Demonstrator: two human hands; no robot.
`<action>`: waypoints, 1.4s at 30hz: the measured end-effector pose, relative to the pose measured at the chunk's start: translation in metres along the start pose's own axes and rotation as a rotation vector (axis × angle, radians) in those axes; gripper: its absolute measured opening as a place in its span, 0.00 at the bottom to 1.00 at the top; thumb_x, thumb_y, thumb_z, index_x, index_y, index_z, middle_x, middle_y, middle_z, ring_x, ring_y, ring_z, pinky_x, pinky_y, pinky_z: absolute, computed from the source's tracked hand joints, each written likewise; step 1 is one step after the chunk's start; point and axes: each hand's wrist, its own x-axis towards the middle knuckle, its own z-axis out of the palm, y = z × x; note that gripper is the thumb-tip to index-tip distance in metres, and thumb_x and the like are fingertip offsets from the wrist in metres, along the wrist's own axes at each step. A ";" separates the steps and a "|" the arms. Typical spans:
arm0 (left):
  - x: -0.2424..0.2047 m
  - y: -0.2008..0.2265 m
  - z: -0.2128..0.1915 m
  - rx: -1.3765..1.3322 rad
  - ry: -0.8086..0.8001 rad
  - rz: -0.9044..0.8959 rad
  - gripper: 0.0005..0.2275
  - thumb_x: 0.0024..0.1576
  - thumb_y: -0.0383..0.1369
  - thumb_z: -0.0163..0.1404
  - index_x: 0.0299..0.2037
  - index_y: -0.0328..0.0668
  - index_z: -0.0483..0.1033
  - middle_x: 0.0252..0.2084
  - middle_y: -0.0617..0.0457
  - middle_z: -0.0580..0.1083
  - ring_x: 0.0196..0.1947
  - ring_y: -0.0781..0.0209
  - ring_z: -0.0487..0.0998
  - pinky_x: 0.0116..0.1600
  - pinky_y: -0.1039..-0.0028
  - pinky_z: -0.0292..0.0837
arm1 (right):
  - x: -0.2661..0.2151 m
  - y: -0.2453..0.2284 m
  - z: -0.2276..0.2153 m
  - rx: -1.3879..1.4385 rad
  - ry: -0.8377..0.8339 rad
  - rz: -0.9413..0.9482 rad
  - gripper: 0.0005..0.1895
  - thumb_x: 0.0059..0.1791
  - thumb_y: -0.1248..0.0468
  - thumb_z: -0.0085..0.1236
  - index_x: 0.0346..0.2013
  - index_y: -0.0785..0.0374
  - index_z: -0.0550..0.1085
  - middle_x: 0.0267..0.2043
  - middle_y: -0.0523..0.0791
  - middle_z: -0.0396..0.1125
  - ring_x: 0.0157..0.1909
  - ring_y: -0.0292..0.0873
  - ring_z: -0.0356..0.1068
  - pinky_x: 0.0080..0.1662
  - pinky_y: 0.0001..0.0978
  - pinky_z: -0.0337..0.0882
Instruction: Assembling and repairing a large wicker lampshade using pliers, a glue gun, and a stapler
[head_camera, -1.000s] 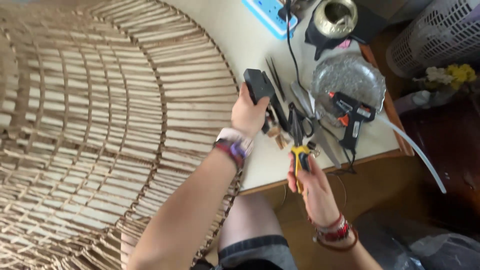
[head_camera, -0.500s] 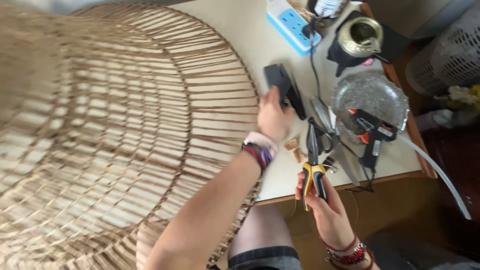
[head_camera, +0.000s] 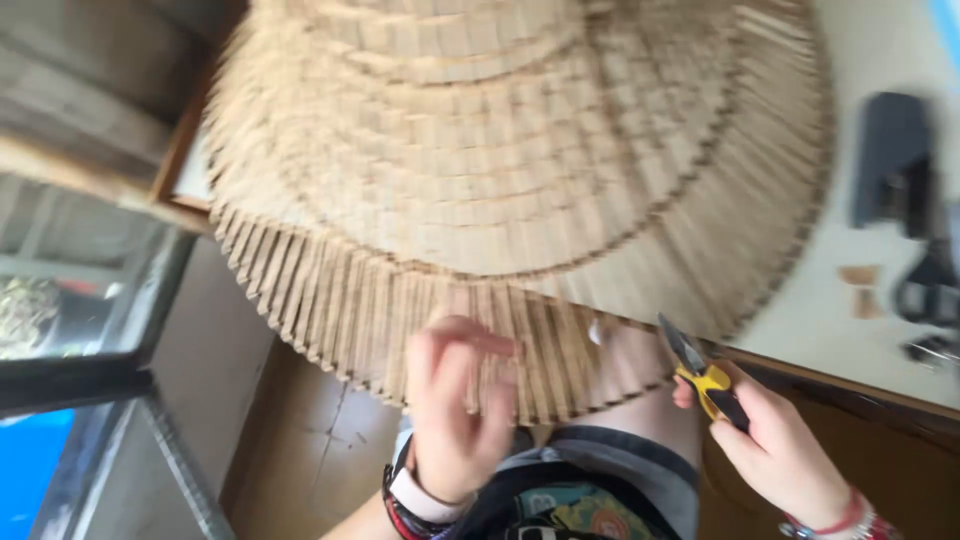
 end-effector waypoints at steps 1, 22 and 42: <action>-0.009 -0.013 -0.013 -0.036 0.083 -0.149 0.09 0.63 0.36 0.43 0.41 0.42 0.75 0.42 0.50 0.69 0.45 0.54 0.72 0.52 0.66 0.68 | 0.006 -0.002 0.009 -0.059 -0.043 -0.047 0.24 0.41 0.76 0.48 0.48 0.56 0.78 0.47 0.37 0.81 0.56 0.36 0.79 0.66 0.30 0.63; -0.023 -0.169 -0.033 -1.102 -0.091 -0.897 0.06 0.63 0.32 0.54 0.41 0.36 0.77 0.33 0.50 0.82 0.14 0.73 0.69 0.18 0.84 0.66 | 0.116 -0.139 0.110 -0.290 -0.422 0.690 0.33 0.47 0.73 0.44 0.63 0.41 0.74 0.57 0.28 0.81 0.50 0.32 0.83 0.58 0.23 0.76; -0.025 -0.193 -0.038 -1.059 -0.173 -0.819 0.04 0.63 0.30 0.54 0.41 0.39 0.78 0.32 0.55 0.81 0.18 0.78 0.66 0.24 0.86 0.63 | 0.123 -0.125 0.116 -0.691 -0.397 0.380 0.36 0.42 0.68 0.51 0.65 0.42 0.65 0.58 0.32 0.73 0.52 0.33 0.78 0.56 0.30 0.70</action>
